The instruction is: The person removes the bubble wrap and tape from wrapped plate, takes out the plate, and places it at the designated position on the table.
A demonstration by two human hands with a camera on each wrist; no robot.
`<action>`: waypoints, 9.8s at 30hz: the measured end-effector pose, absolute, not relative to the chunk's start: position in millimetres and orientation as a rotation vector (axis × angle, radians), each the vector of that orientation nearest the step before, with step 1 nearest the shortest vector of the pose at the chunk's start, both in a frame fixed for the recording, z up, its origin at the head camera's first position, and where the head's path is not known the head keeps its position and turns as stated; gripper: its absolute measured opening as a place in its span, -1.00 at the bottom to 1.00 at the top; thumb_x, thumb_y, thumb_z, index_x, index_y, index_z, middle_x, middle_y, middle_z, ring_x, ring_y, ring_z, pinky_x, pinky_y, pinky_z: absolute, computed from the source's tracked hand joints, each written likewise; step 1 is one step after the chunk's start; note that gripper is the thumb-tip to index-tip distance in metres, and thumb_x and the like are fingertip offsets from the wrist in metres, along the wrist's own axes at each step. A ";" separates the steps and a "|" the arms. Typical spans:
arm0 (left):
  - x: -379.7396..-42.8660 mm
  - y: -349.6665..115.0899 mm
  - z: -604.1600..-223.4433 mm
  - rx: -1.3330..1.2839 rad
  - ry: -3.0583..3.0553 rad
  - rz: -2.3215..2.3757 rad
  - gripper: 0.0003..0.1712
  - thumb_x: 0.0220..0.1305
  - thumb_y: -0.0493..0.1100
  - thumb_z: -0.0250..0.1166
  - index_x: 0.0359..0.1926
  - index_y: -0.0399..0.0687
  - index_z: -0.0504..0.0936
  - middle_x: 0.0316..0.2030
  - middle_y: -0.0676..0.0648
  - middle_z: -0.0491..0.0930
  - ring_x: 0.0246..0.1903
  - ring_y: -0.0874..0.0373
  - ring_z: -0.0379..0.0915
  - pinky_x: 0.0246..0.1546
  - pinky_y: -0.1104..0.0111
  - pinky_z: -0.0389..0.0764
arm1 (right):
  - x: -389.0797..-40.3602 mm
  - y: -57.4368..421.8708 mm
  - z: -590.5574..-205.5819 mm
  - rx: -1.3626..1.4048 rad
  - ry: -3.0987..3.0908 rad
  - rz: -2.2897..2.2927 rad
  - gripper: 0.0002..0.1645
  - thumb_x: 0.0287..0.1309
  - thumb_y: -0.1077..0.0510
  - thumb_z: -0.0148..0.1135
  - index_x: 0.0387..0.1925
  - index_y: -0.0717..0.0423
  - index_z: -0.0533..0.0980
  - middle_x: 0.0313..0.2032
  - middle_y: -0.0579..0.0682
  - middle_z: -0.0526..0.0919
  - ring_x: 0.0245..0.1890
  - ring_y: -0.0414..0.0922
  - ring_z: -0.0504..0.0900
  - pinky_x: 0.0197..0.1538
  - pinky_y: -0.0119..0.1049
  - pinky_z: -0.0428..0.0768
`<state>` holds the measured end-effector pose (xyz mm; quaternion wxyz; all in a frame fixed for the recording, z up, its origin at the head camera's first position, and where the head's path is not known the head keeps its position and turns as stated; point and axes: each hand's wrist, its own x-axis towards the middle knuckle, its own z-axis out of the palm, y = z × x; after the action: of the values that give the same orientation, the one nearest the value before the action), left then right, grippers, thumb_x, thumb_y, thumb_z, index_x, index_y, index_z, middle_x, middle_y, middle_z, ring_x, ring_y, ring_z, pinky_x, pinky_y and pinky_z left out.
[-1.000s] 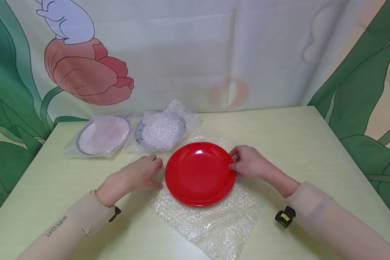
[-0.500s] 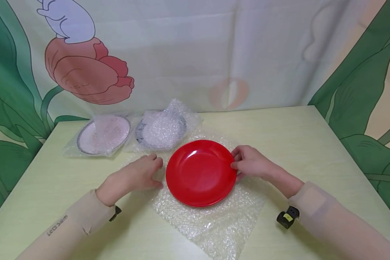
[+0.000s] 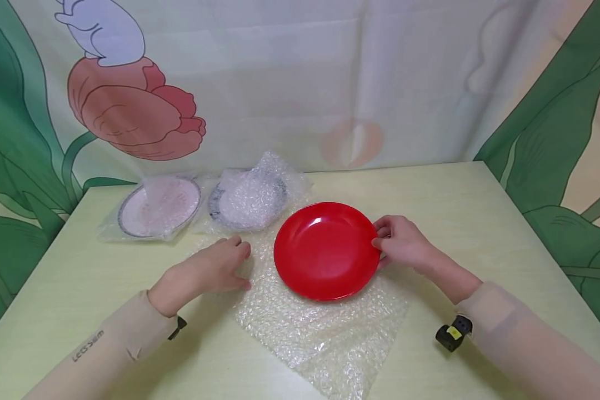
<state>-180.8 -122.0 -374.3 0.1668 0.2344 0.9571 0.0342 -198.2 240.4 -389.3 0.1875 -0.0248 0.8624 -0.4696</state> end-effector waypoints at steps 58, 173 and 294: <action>-179.8 -119.2 -374.9 0.653 2.718 0.046 -0.31 0.19 -0.01 0.52 0.13 -0.40 0.48 0.00 -0.28 0.48 0.04 -0.22 0.47 0.04 0.02 0.60 | -222.4 405.4 -406.6 0.577 2.371 -1.715 -0.21 0.56 0.19 -0.18 0.46 0.64 -0.25 0.27 0.47 0.20 -0.41 -0.36 0.70 -0.11 -0.40 0.66; -255.3 -196.9 -375.1 0.244 3.014 0.660 -0.66 0.53 -0.22 -0.04 -0.33 -0.33 0.55 -0.34 -0.27 0.53 -0.32 -0.13 0.42 -0.24 0.06 0.50 | -172.4 243.3 -404.1 -0.856 2.730 -0.463 -0.18 0.24 -0.11 0.43 0.42 0.11 0.40 0.44 0.16 0.33 0.43 0.19 0.27 0.34 0.14 0.40; -228.7 -261.5 -334.6 -0.210 2.652 1.394 -0.35 0.53 -0.19 0.08 0.46 -0.43 0.12 0.30 -0.41 0.27 0.19 -0.24 0.32 0.24 -0.01 0.47 | -174.0 258.9 -393.1 -0.865 2.786 -0.486 -0.38 0.18 0.03 0.50 0.24 0.04 0.53 0.24 0.10 0.48 0.24 0.09 0.44 0.17 0.03 0.59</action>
<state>-228.7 -261.5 -334.6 0.0690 -0.0696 0.8809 0.4631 -174.0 258.9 -393.1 0.0919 -0.2912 0.9381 -0.1635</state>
